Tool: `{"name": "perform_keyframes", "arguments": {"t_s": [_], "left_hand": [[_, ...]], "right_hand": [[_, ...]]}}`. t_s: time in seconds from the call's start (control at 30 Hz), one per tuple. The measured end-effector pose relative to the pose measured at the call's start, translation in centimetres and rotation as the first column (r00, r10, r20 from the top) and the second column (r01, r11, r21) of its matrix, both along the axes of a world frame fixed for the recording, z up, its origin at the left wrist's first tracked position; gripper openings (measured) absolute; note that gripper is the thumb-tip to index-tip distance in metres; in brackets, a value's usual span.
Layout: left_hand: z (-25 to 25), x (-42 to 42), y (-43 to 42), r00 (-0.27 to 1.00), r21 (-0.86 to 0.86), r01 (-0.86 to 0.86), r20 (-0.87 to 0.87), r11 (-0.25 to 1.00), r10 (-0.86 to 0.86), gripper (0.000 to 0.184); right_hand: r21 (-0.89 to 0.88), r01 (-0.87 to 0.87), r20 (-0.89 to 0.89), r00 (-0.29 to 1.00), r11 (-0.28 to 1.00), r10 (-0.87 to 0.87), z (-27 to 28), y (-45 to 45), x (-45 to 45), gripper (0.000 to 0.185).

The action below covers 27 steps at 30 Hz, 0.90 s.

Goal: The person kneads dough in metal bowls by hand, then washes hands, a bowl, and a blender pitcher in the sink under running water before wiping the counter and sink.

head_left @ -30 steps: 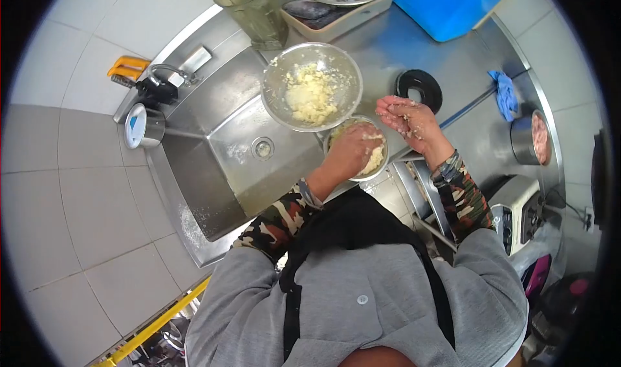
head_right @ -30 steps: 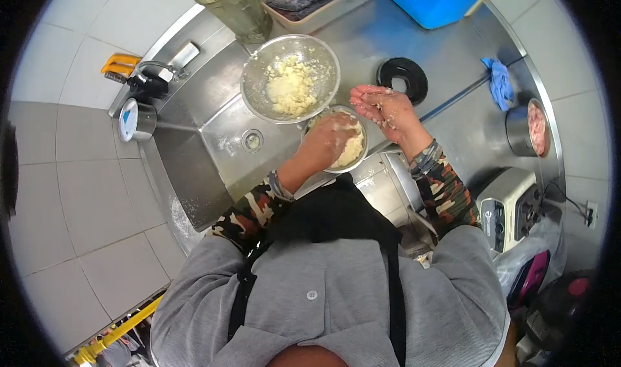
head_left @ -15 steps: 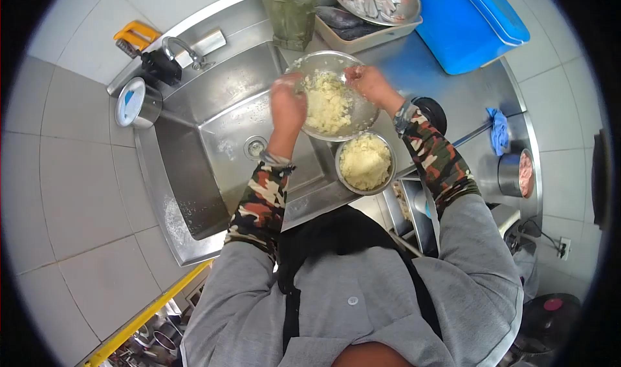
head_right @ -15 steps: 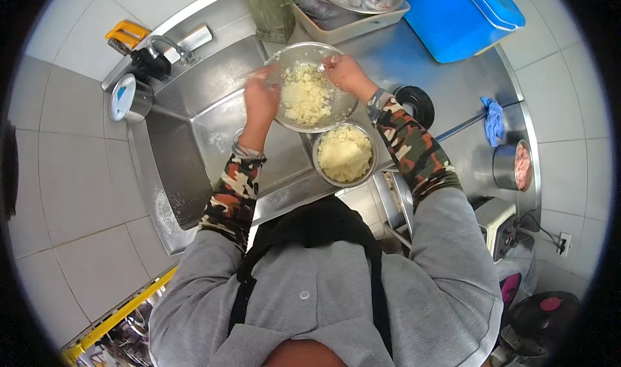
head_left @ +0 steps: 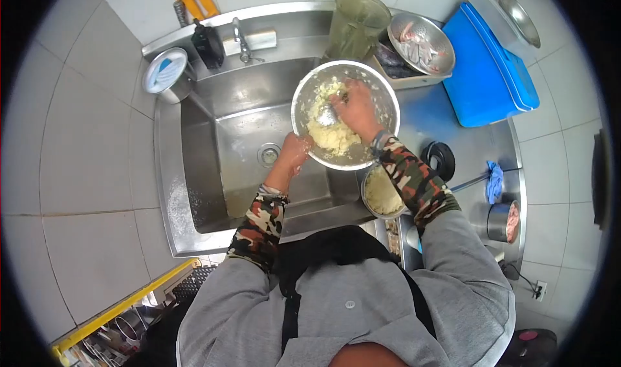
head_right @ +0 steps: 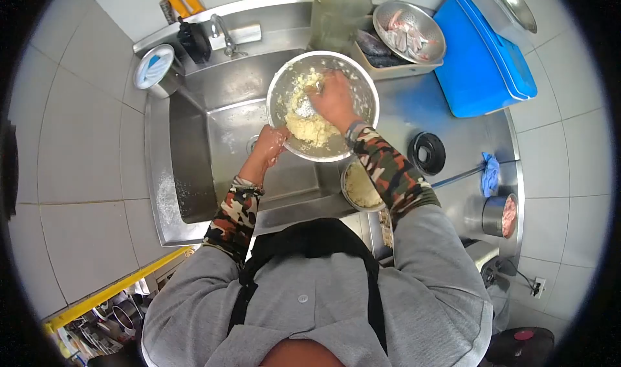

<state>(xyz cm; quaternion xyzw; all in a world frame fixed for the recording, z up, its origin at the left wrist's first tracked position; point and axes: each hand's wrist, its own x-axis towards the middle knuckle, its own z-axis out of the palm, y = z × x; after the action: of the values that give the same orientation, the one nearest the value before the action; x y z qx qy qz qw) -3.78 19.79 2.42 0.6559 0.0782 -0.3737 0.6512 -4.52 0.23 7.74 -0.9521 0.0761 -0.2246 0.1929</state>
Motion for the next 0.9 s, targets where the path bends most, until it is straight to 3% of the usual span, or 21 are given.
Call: {"name": "perform_keyframes", "arguments": {"t_s": [0.07, 0.1, 0.13, 0.2, 0.23, 0.27, 0.3, 0.33, 0.4, 0.43, 0.47, 0.53, 0.6, 0.63, 0.67, 0.73, 0.77, 0.8, 0.87, 0.9], "left_hand": [[-1.7, 1.3, 0.7, 0.955, -0.042, 0.085, 0.288, 0.996, -0.069, 0.025], [-0.3, 1.8, 1.6, 0.952, -0.043, 0.076, 0.301, 0.996, -0.059, 0.025], [1.0, 2.2, 2.7, 0.928, 0.007, 0.084, 0.363, 0.996, -0.081, 0.026], [1.8, 2.8, 4.5, 0.897, 0.062, 0.076, 0.432, 0.995, -0.096, 0.026], [1.3, 2.8, 5.2, 0.892, -0.043, -0.035, 0.45, 0.998, 0.051, 0.023], [1.0, 2.8, 5.9, 0.872, -0.149, -0.143, 0.449, 0.978, 0.196, 0.024], [1.2, 2.7, 6.3, 0.869, -0.152, -0.156, 0.449, 0.976, 0.209, 0.024], [1.4, 2.7, 6.8, 0.871, -0.103, -0.182, 0.445, 0.978, 0.209, 0.022], [1.9, 2.4, 7.1, 0.872, -0.053, -0.209, 0.443, 0.976, 0.211, 0.021], [2.2, 2.3, 6.7, 0.856, -0.092, -0.265, 0.436, 0.96, 0.278, 0.017], [2.4, 2.2, 6.6, 0.838, -0.13, -0.317, 0.425, 0.94, 0.342, 0.013], [1.9, 2.4, 7.1, 0.767, -0.198, -0.334, 0.512, 0.922, 0.388, 0.015], [0.9, 2.7, 8.2, 0.793, -0.166, -0.337, 0.481, 0.927, 0.375, 0.016], [0.6, 2.6, 8.4, 0.794, -0.163, -0.343, 0.477, 0.925, 0.378, 0.016], [0.9, 2.5, 8.3, 0.791, -0.104, -0.319, 0.519, 0.942, 0.325, 0.017], [1.5, 2.2, 8.1, 0.783, -0.044, -0.286, 0.565, 0.957, 0.26, 0.017], [2.9, 1.5, 8.1, 0.777, -0.058, -0.311, 0.559, 0.949, 0.289, 0.018], [3.6, 1.1, 8.1, 0.772, -0.071, -0.338, 0.549, 0.938, 0.32, 0.019], [0.8, 2.3, 8.7, 0.754, -0.143, -0.353, 0.542, 0.925, 0.372, 0.02], [0.4, 2.7, 8.9, 0.737, -0.212, -0.365, 0.529, 0.907, 0.421, 0.022]], "right_hand": [[0.145, -0.296, 0.086, 0.954, 0.944, 0.286, 0.4, 2.9, 0.9, 0.045], [0.071, -0.439, 0.052, 0.898, 0.895, 0.437, 0.4, 4.5, 0.8, 0.043], [0.172, -0.53, -0.178, 0.812, 0.83, 0.556, 0.5, 5.5, 0.2, 0.041], [0.126, -0.72, -0.534, 0.531, 0.683, 0.658, 1.0, 5.6, -0.1, 0.045], [0.117, -0.731, -0.53, 0.526, 0.672, 0.665, 1.5, 5.1, 0.1, 0.045], [-0.052, -0.669, -0.396, 0.695, 0.741, 0.6, 2.2, 4.4, 0.2, 0.052], [-0.198, -0.563, -0.228, 0.823, 0.802, 0.521, 2.6, 3.8, 0.2, 0.059], [-0.2, -0.572, -0.232, 0.816, 0.796, 0.529, 2.1, 3.7, 0.5, 0.059], [-0.151, -0.4, -0.248, 0.901, 0.904, 0.357, 1.4, 4.3, 1.1, 0.073], [0.094, -0.372, -0.392, 0.839, 0.924, 0.377, 0.6, 5.2, 0.7, 0.08], [0.162, -0.377, -0.425, 0.807, 0.912, 0.409, 0.0, 6.4, 0.2, 0.078], [0.278, -0.422, -0.648, 0.58, 0.863, 0.493, 3.3, 8.1, 0.3, 0.074], [0.28, -0.349, -0.532, 0.719, 0.894, 0.447, 4.5, 8.0, 0.7, 0.072], [0.12, -0.391, -0.246, 0.879, 0.912, 0.409, 2.3, 7.2, 2.0, 0.073], [0.123, -0.391, -0.25, 0.877, 0.912, 0.41, 2.3, 7.3, 2.6, 0.073], [-0.084, -0.453, -0.064, 0.891, 0.887, 0.449, 2.2, 7.7, 3.3, 0.073], [0.103, -0.546, -0.181, 0.812, 0.832, 0.555, 2.0, 8.2, 2.6, 0.072], [0.152, -0.595, -0.392, 0.697, 0.789, 0.601, 2.4, 8.8, 1.6, 0.069], [0.139, -0.697, -0.539, 0.543, 0.704, 0.644, 3.7, 9.5, 1.4, 0.064], [-0.04, -0.71, -0.412, 0.653, 0.703, 0.635, 3.5, 9.3, 2.0, 0.064]]}}
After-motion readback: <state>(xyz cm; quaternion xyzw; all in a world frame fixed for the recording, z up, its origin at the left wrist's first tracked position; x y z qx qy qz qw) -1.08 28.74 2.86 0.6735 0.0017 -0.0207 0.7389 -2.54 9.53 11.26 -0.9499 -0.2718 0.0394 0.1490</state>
